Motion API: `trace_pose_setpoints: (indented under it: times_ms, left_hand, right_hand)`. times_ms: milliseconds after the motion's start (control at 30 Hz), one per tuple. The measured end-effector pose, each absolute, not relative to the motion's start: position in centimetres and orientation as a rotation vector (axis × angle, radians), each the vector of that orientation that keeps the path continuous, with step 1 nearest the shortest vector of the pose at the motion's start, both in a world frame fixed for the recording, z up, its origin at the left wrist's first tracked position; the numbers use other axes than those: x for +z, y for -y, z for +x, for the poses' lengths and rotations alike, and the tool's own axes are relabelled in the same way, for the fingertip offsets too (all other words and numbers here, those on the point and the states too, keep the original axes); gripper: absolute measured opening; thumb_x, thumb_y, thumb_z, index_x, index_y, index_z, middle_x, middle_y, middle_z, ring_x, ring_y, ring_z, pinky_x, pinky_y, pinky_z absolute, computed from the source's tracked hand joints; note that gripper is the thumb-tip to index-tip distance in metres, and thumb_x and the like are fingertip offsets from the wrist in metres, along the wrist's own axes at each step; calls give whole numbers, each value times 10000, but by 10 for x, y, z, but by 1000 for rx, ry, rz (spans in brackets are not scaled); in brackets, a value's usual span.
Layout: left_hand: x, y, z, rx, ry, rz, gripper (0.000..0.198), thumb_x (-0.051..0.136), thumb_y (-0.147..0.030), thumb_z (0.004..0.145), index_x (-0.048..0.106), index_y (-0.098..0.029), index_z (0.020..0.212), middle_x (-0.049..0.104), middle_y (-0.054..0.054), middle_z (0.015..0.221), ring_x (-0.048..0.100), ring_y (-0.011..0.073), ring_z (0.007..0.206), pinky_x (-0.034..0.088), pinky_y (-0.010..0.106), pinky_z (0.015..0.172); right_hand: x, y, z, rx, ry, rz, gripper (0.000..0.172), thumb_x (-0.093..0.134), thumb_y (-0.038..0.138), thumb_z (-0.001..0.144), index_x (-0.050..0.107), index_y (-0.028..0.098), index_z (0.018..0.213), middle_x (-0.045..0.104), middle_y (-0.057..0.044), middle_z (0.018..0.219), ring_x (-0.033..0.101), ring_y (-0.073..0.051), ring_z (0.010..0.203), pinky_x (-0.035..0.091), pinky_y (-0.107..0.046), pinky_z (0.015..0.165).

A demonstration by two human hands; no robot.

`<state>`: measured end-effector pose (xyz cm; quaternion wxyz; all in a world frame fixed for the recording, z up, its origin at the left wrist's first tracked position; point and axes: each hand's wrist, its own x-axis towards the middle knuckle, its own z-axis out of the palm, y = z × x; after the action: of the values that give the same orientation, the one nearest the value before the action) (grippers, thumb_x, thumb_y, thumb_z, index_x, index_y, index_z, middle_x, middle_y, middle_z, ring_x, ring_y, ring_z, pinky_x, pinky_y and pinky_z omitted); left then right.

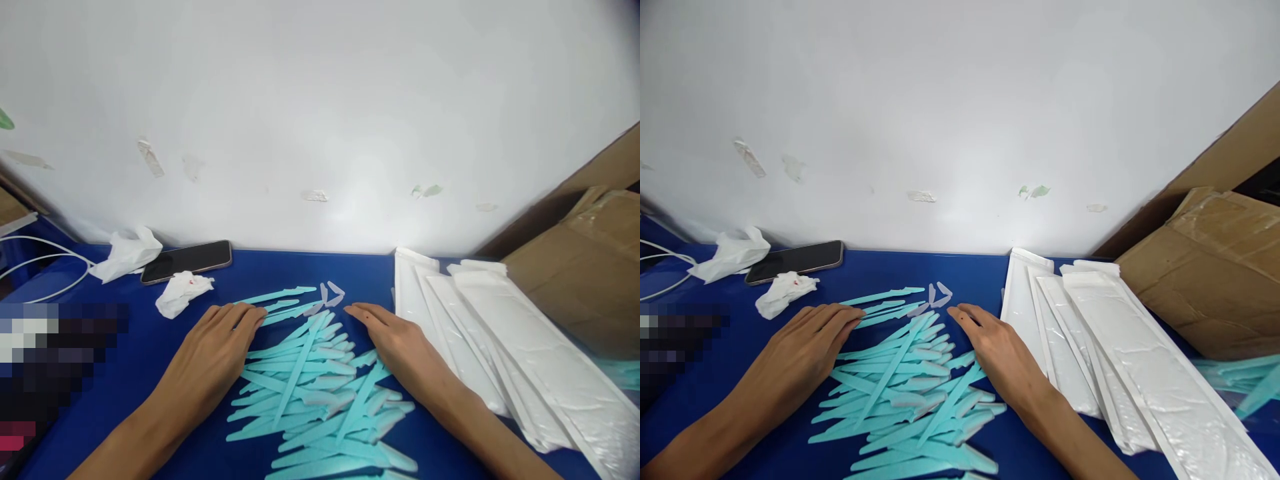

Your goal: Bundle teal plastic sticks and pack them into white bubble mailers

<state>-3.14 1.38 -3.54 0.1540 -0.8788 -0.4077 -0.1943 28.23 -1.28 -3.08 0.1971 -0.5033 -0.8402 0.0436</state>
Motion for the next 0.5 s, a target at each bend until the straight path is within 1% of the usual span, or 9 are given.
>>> trace_pose_setpoints:
  times_ms: [67,133,200,233,300,400,500]
  left_hand:
    - [-34,-11,-28,-648,1175,-2564,210,451,-165,1001,599,-152,1149,680,85,1058,614,229,911,455,370,816]
    - [-32,-9,-23,-734,1150,-2610,195,472,-159,995,595,-157,1146,683,72,1042,610,211,907,455,352,821]
    - [-32,-6,-20,-792,1118,-2651,185,486,-147,987,595,-157,1137,684,66,1016,608,204,904,457,343,822]
    - [-32,-5,-19,-806,1103,-2670,189,485,-140,985,595,-158,1137,684,65,1009,608,203,904,459,340,822]
    - [-34,-4,-20,-812,1094,-2708,216,475,-115,975,597,-168,1146,686,63,1027,612,200,914,466,338,826]
    - [-40,-2,-23,-781,1133,-2754,286,461,-78,954,590,-191,1182,684,56,1076,618,196,932,473,343,844]
    - [-44,-1,-26,-757,1164,-2783,310,454,-64,949,575,-206,1196,677,50,1088,610,193,935,473,347,849]
  right_hand:
    - [-30,13,282,168,2303,-1368,609,365,-30,855,581,258,1346,673,-65,1271,710,-210,1052,623,-355,879]
    - [-28,13,281,200,2208,-1298,438,438,48,929,635,262,1257,721,-41,1168,729,-201,991,630,-334,859]
    - [-25,14,277,205,2072,-1233,266,544,147,952,682,264,1146,762,-12,1047,749,-195,909,638,-313,824]
    - [-23,15,275,204,2010,-1210,213,589,182,941,699,267,1103,774,-1,1002,755,-197,882,641,-310,808]
    - [-19,17,271,220,1922,-1187,178,638,212,920,722,284,1059,786,12,961,762,-205,853,647,-317,784]
    - [-13,21,265,271,1853,-1167,201,637,197,916,744,308,1046,791,12,965,766,-220,855,655,-344,772]
    - [-11,21,265,326,1843,-1147,223,644,170,906,751,317,1034,790,21,974,763,-217,874,653,-348,780]
